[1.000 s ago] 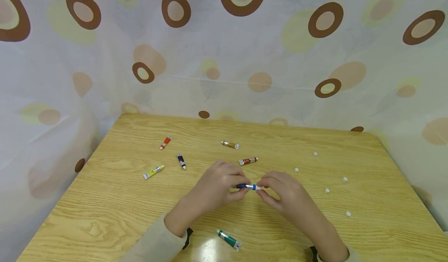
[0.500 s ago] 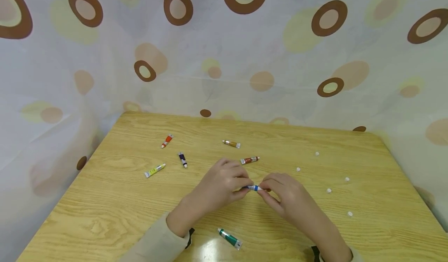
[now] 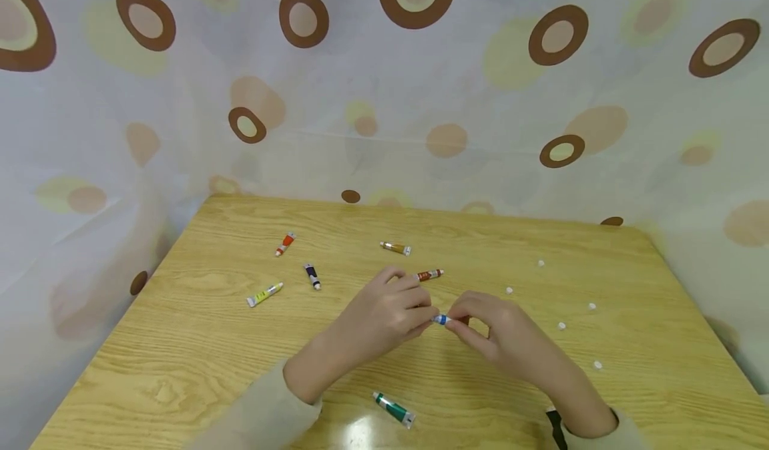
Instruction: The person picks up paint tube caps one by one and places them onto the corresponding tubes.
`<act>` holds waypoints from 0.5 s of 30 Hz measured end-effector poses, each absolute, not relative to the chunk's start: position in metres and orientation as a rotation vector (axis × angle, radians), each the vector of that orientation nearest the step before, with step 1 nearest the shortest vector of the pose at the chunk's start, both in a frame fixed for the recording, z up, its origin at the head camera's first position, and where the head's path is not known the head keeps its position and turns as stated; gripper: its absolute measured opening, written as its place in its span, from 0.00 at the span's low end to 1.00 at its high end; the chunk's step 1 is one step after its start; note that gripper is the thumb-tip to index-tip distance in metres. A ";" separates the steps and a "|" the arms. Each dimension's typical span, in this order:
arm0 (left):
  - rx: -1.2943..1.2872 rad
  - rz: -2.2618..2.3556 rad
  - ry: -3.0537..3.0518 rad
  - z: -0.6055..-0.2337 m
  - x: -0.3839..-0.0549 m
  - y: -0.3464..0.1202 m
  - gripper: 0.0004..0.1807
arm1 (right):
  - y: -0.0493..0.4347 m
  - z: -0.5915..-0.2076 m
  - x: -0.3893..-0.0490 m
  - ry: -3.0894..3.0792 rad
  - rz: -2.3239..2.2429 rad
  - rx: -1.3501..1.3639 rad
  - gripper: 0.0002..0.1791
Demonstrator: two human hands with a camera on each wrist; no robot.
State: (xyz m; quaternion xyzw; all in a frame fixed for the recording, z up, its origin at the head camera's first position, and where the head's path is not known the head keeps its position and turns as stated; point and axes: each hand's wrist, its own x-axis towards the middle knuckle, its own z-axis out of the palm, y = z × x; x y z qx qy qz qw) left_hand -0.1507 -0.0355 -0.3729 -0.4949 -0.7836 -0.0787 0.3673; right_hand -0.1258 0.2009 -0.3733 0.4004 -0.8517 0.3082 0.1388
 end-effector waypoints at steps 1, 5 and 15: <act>-1.277 -0.196 -2.009 -0.371 -0.151 -0.035 0.02 | 0.202 -0.372 -0.126 -2.472 0.908 1.158 0.11; -1.282 -0.259 -2.070 -0.365 -0.154 -0.035 0.02 | 0.202 -0.367 -0.130 -2.478 0.920 1.137 0.12; -1.201 -0.270 -2.324 -0.355 -0.156 -0.033 0.05 | 0.197 -0.366 -0.138 -2.476 0.732 1.094 0.09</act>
